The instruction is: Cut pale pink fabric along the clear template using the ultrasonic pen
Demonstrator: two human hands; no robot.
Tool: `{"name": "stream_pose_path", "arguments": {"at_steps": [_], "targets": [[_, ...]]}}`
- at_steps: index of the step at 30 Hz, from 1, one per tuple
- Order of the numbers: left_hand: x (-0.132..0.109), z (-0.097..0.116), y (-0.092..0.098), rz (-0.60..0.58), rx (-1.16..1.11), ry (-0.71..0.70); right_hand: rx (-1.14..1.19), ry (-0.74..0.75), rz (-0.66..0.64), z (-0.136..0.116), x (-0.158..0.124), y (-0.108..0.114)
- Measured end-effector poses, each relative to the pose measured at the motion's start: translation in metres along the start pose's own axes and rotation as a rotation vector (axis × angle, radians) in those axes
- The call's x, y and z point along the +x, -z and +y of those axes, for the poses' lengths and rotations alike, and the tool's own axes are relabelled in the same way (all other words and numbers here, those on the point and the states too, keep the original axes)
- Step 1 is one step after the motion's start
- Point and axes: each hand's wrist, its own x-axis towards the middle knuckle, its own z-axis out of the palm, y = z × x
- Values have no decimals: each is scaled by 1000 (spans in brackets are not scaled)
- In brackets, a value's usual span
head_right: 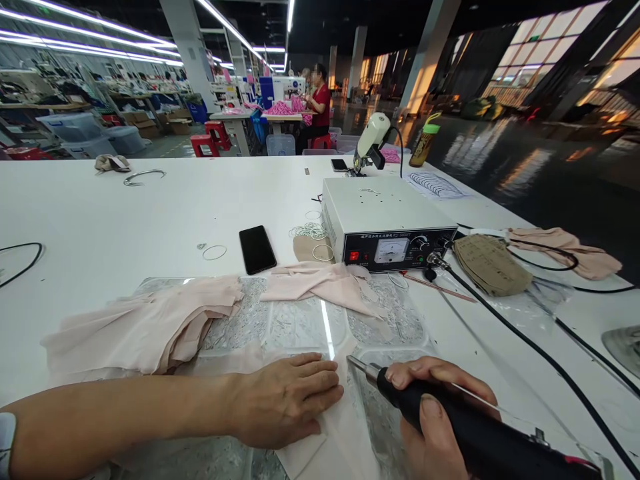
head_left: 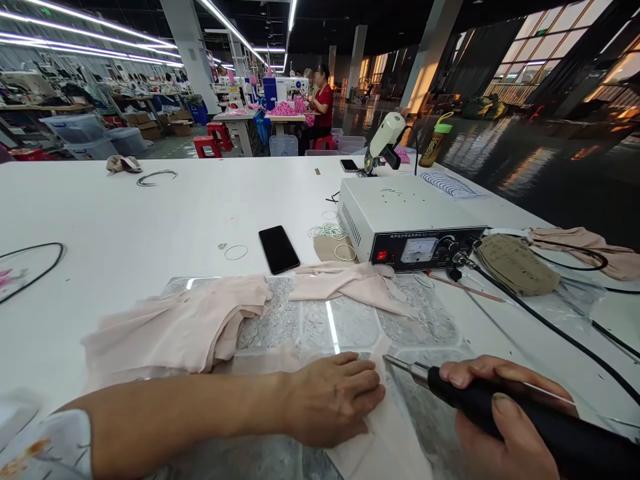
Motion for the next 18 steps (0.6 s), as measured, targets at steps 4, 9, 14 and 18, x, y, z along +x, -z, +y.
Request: {"name": "stream_pose_path", "arguments": {"at_steps": [4, 9, 14, 18], "targets": [[1, -1, 2, -10, -13, 10, 11, -7, -31, 1, 2, 2], [1, -2, 4, -15, -20, 10, 30, -11, -49, 3, 5, 2], [0, -2, 4, -23, -9, 10, 39, -19, -43, 2, 5, 1], [0, -2, 3, -7, -22, 10, 42, -18, -46, 1, 6, 3]]}}
